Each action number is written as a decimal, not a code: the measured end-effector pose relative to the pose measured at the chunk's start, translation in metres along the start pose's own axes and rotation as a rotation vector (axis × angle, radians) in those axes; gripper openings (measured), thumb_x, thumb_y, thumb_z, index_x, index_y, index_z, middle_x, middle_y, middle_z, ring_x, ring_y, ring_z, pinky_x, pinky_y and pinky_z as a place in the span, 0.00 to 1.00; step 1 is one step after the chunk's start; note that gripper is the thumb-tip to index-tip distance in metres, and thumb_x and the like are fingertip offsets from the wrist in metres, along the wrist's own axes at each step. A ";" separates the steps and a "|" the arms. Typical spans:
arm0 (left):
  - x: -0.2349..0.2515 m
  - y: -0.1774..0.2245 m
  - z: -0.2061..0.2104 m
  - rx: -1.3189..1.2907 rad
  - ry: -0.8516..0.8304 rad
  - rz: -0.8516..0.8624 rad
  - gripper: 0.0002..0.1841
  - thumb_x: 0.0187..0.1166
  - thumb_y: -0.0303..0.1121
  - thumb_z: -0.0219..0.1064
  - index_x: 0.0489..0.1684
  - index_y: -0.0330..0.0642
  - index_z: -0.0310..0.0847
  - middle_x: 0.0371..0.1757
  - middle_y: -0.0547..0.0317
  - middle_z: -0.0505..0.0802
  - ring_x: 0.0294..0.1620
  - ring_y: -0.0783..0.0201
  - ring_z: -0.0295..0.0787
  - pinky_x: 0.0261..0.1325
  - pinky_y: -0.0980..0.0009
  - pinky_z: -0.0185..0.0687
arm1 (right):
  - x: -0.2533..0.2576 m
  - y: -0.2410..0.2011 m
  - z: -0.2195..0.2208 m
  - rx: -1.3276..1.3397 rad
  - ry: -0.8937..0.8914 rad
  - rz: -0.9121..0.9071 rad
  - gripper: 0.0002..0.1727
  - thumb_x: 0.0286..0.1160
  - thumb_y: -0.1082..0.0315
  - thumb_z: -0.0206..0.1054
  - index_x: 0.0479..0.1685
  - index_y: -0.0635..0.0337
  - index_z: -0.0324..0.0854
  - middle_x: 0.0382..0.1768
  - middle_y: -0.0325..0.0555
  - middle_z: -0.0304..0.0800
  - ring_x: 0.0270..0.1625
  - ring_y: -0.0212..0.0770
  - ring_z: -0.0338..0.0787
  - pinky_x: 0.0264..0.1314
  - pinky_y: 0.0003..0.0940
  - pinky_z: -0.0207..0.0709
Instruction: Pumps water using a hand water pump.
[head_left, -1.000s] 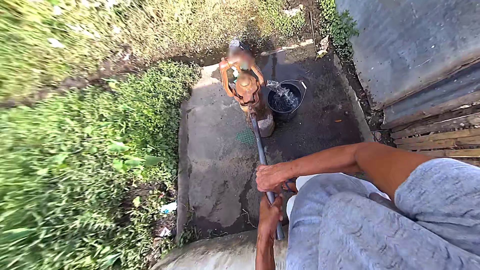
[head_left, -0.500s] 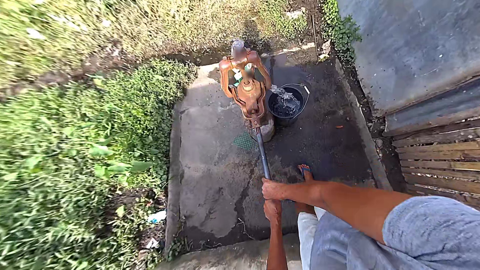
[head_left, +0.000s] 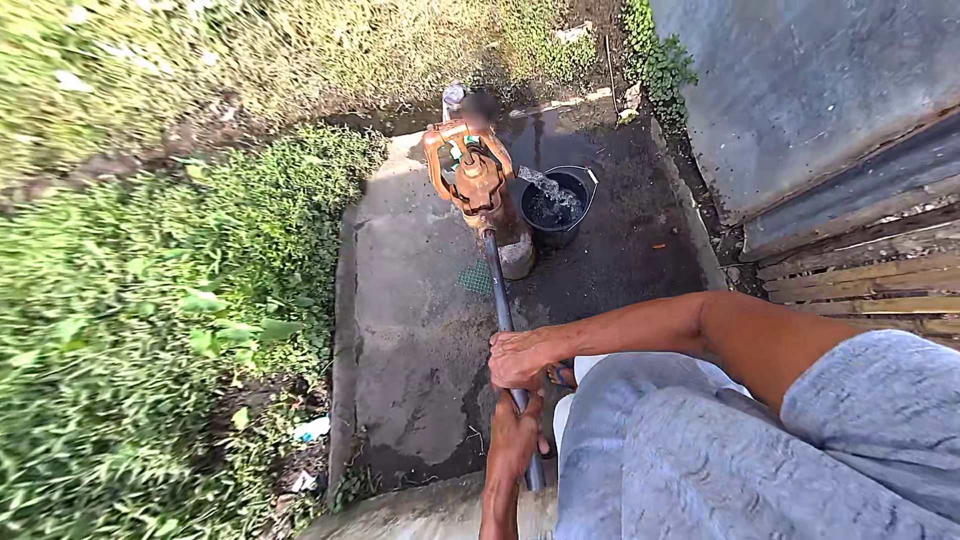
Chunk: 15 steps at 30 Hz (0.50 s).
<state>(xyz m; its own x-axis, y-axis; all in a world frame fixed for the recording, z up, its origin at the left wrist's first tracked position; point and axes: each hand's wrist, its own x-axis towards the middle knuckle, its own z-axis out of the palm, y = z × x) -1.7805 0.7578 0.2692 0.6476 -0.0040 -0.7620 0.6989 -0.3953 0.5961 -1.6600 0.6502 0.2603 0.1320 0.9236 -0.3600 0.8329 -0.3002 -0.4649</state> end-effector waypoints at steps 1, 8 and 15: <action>0.012 -0.010 0.004 0.077 0.049 -0.001 0.12 0.85 0.32 0.64 0.52 0.29 0.74 0.18 0.55 0.83 0.10 0.62 0.80 0.17 0.65 0.85 | 0.007 0.002 0.012 -0.005 -0.001 0.006 0.11 0.70 0.70 0.74 0.47 0.67 0.87 0.40 0.57 0.89 0.51 0.58 0.86 0.67 0.59 0.68; 0.072 -0.056 0.023 0.520 0.268 -0.151 0.17 0.80 0.40 0.68 0.48 0.32 0.89 0.46 0.36 0.94 0.55 0.40 0.92 0.58 0.38 0.83 | 0.057 0.015 0.068 0.030 -0.118 0.077 0.09 0.81 0.73 0.63 0.44 0.70 0.87 0.44 0.60 0.91 0.56 0.61 0.87 0.74 0.66 0.64; 0.162 -0.124 0.058 0.577 0.363 -0.196 0.21 0.76 0.46 0.70 0.51 0.35 0.90 0.49 0.39 0.96 0.57 0.41 0.93 0.57 0.40 0.84 | 0.094 0.052 0.144 -0.016 -0.135 0.143 0.12 0.83 0.80 0.55 0.48 0.77 0.85 0.49 0.63 0.90 0.60 0.63 0.86 0.85 0.68 0.54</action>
<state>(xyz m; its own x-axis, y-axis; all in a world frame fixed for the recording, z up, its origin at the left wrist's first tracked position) -1.7801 0.7527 0.0575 0.6563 0.3839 -0.6495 0.6060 -0.7811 0.1507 -1.6821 0.6874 0.0857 0.1770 0.8313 -0.5268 0.8193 -0.4211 -0.3892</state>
